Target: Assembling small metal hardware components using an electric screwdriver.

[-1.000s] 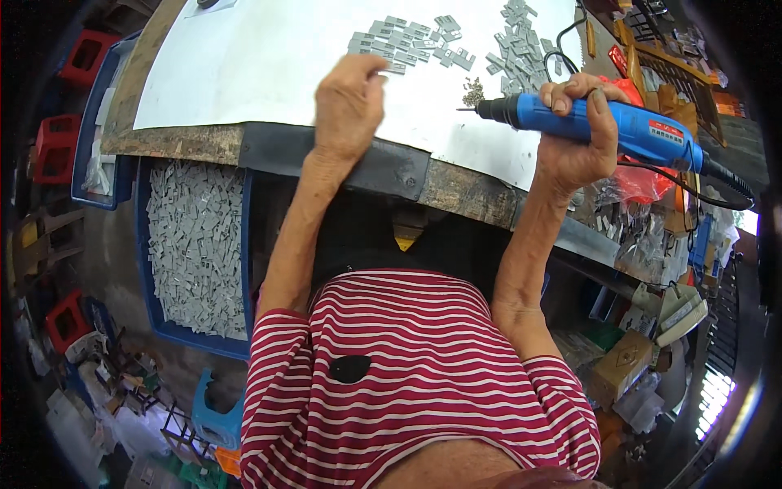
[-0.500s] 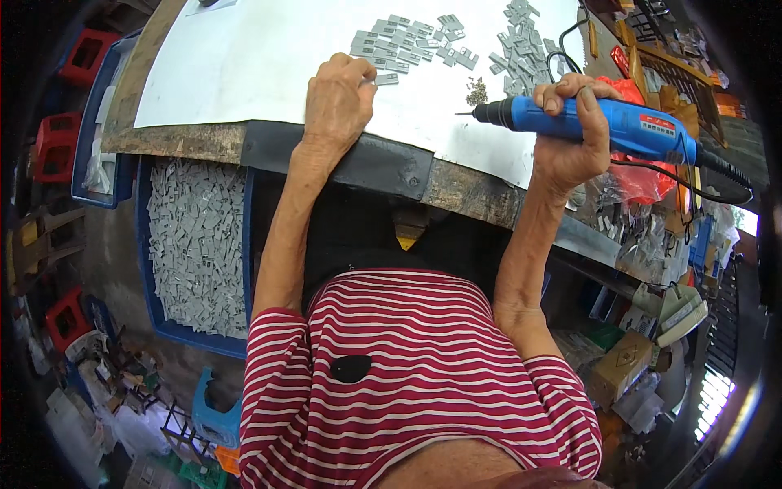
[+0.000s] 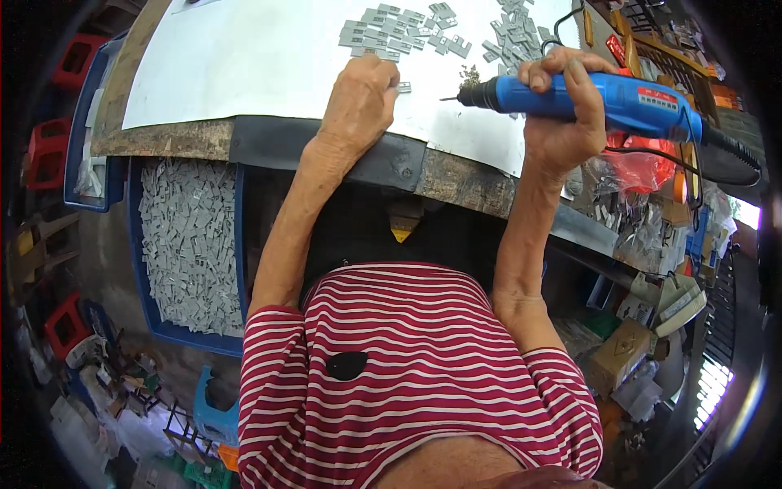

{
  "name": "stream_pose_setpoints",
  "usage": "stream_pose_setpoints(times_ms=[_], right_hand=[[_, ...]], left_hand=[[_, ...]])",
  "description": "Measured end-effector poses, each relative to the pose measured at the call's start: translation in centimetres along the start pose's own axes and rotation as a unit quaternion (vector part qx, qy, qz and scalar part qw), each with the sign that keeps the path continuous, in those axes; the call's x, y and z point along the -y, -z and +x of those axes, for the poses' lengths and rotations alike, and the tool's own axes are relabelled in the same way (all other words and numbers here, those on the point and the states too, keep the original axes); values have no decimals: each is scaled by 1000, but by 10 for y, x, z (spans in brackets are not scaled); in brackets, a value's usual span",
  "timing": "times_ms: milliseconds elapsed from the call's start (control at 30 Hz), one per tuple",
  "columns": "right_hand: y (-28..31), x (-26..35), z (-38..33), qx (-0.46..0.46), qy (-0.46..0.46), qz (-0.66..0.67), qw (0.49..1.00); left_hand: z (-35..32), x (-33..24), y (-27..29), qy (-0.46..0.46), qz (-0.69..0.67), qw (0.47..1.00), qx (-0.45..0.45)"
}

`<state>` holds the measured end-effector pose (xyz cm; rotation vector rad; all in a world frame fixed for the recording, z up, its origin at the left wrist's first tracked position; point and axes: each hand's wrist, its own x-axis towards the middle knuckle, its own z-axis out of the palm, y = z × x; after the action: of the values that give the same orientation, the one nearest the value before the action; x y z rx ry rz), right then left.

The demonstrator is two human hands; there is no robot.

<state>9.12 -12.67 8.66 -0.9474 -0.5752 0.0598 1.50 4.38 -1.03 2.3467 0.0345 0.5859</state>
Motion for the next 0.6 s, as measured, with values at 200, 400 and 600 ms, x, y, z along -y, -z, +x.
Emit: stream_pose_setpoints(times_ms=[200,400,600], right_hand=[[-11,-11,8,26,-14,-35,999],[-30,-28,12,32,25,-72,997],[-38,-33,13,36,23,-97,994]], left_hand=[[-1,-9,-7,-21,-43,999,4],[-3,-8,-7,-9,-32,999,6],[-1,-7,-8,-9,-42,999,8]])
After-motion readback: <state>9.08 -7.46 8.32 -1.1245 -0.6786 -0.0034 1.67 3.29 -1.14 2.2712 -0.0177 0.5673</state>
